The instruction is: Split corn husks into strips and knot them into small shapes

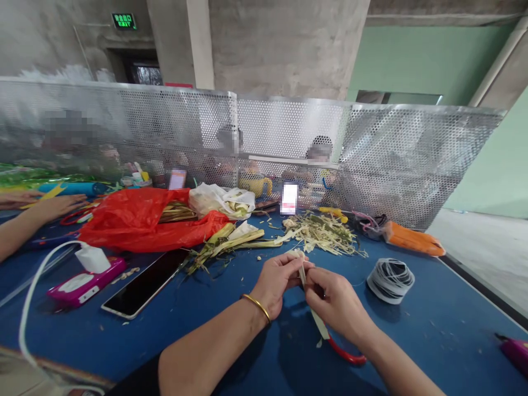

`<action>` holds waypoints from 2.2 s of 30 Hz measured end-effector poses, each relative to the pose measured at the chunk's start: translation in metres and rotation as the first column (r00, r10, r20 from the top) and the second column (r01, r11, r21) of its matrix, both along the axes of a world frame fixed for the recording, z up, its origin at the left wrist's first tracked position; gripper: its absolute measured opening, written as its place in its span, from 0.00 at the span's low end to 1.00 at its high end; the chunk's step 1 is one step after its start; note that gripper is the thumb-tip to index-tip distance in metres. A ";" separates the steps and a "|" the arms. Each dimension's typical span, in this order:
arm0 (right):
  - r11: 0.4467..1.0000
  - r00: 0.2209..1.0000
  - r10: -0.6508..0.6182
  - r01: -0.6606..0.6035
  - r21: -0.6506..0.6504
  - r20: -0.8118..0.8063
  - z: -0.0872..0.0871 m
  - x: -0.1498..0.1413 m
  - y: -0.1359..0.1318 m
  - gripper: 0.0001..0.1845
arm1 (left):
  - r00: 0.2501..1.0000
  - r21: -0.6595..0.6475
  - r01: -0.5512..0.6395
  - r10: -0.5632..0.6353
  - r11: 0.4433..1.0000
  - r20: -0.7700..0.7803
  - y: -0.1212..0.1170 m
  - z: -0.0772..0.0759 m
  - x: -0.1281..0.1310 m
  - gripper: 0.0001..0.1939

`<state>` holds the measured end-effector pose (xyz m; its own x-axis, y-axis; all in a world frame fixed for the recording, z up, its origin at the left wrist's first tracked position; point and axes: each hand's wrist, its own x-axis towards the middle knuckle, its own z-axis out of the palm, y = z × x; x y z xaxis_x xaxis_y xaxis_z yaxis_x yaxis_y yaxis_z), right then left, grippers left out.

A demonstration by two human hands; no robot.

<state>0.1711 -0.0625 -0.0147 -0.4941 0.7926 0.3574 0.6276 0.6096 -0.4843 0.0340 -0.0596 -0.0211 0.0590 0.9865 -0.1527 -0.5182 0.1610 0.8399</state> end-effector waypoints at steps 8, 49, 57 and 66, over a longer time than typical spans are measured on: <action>0.989 0.953 -0.134 0.144 0.017 -0.270 0.001 0.012 0.010 0.08 | 1.000 -0.047 -0.002 0.002 0.999 0.004 0.004 0.007 -0.011 0.08; 0.987 0.996 -0.090 0.092 -0.132 0.023 0.007 0.033 0.032 0.19 | 0.932 -0.043 0.131 -0.138 0.990 -0.335 0.011 0.009 -0.020 0.12; 0.910 0.983 -0.065 -0.012 -0.414 -0.170 0.002 0.030 0.036 0.28 | 0.791 0.074 0.332 -0.235 0.940 -0.565 0.002 0.010 -0.018 0.14; 0.845 0.966 -0.067 -0.078 -0.530 -0.249 -0.002 0.021 0.029 0.30 | 0.683 0.145 0.442 -0.227 0.885 -0.695 -0.002 0.000 -0.012 0.14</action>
